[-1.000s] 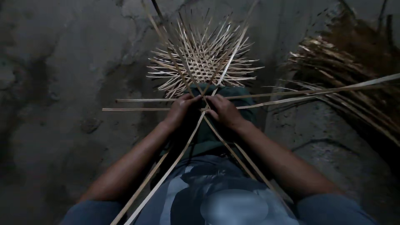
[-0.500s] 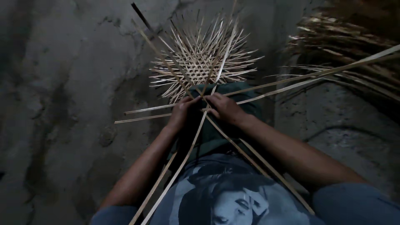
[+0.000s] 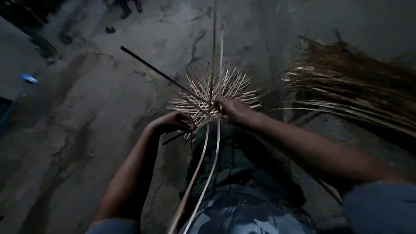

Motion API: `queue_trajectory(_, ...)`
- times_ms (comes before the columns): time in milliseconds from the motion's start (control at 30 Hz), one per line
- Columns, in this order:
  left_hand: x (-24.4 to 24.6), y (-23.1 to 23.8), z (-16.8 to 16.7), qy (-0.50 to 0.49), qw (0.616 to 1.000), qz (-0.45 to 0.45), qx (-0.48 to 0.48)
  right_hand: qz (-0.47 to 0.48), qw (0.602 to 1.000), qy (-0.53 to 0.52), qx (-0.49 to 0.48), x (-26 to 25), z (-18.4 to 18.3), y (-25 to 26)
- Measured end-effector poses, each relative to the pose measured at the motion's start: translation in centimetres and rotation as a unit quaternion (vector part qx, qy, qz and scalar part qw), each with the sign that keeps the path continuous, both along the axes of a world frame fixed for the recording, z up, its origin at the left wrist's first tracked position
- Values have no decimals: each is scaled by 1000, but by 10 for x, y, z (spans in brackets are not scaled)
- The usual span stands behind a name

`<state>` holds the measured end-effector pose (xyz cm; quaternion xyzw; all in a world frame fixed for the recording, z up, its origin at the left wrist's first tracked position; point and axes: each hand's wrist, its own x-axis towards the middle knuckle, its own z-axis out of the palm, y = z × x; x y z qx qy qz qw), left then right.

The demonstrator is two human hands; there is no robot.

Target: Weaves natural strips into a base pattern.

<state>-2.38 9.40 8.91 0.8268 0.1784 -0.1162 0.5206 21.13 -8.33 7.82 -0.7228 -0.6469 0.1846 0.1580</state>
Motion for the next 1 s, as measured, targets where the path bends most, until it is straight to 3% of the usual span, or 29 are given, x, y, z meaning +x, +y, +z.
queue_trajectory(100,22,-7,16,-88,994,40,41,42,989,-73,120,34,51,27)
queue_trajectory(167,42,-28,31,-131,984,113,50,74,963,-160,202,48,92,48)
queue_trajectory(267,59,-55,47,-201,962,182,-30,117,924,-264,250,52,147,66)
queue_trajectory(367,54,-58,42,-226,951,168,-126,169,906,-304,240,38,170,69)
queue_trajectory(467,23,-57,10,-180,961,106,-183,188,925,-263,201,17,138,56)
queue_trajectory(600,-42,-89,-52,-29,953,84,-291,150,969,-172,97,-28,32,8)
queue_trajectory(667,-68,-115,-83,1,950,86,-300,141,978,-130,79,-52,-24,-22)
queue_trajectory(767,-87,-147,-100,-48,985,77,-144,131,986,-74,78,-76,-79,-51)
queue_trajectory(833,-83,-156,-73,-14,996,65,59,120,982,-82,121,-78,-93,-59)
queue_trajectory(900,-70,-159,-40,61,974,81,205,112,977,-108,148,-75,-96,-60)
queue_trajectory(1000,-51,-153,-44,-7,934,155,321,96,973,-114,179,-72,-96,-59)
